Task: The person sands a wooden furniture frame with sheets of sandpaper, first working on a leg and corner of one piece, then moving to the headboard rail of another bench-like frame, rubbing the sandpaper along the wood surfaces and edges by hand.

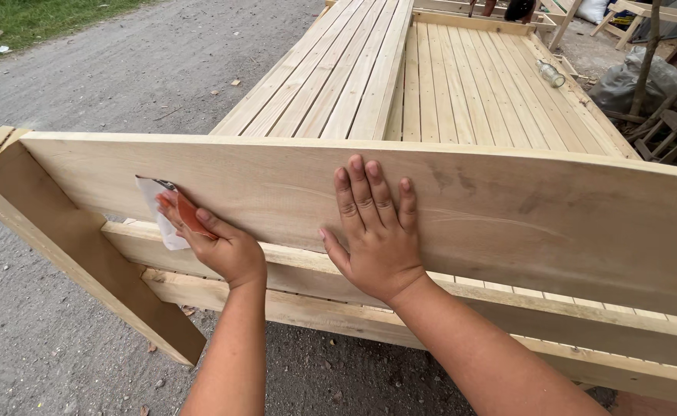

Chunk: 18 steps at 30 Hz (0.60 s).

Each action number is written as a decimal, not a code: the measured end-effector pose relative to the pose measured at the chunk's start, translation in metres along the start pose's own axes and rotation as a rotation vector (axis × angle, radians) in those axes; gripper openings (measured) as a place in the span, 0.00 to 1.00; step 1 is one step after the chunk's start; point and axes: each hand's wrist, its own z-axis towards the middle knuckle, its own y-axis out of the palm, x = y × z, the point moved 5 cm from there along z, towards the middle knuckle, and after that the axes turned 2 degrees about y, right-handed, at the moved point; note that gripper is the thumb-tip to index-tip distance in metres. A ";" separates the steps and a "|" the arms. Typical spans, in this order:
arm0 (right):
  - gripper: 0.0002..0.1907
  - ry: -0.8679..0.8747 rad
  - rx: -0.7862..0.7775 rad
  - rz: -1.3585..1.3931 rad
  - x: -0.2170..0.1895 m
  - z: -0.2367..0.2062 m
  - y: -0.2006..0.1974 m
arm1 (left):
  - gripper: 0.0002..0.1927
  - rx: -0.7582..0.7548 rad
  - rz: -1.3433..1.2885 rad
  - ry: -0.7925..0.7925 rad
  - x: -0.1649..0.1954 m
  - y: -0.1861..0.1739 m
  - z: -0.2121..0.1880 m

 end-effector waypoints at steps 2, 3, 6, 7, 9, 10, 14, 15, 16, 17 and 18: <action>0.43 -0.046 0.022 -0.015 -0.019 0.018 0.000 | 0.25 -0.026 0.034 0.021 -0.002 0.003 -0.001; 0.43 -0.066 0.010 -0.023 -0.028 0.028 0.002 | 0.25 -0.036 0.056 0.027 -0.004 0.001 0.003; 0.43 -0.096 -0.013 -0.024 -0.054 0.057 0.008 | 0.24 0.020 0.026 0.034 -0.018 -0.011 0.075; 0.43 -0.098 -0.016 -0.008 -0.063 0.067 0.011 | 0.24 0.019 0.011 0.037 -0.019 -0.015 0.079; 0.43 -0.118 -0.014 0.010 -0.080 0.083 0.016 | 0.25 0.017 -0.012 0.032 -0.023 -0.020 0.088; 0.43 -0.132 -0.009 0.012 -0.089 0.090 0.020 | 0.25 0.017 -0.003 0.053 -0.022 -0.022 0.081; 0.43 -0.189 -0.005 -0.061 -0.122 0.115 0.034 | 0.25 -0.050 0.015 0.093 -0.031 -0.015 0.062; 0.43 -0.200 0.003 -0.069 -0.129 0.121 0.037 | 0.25 -0.038 0.029 0.090 -0.036 -0.014 0.066; 0.43 -0.210 0.005 -0.076 -0.137 0.125 0.040 | 0.25 -0.030 0.045 0.085 -0.041 -0.013 0.076; 0.43 -0.217 0.007 -0.083 -0.144 0.130 0.042 | 0.24 -0.004 -0.007 0.093 -0.045 -0.014 0.088; 0.42 -0.214 0.025 -0.091 -0.150 0.136 0.045 | 0.24 0.022 -0.063 0.105 -0.049 -0.014 0.103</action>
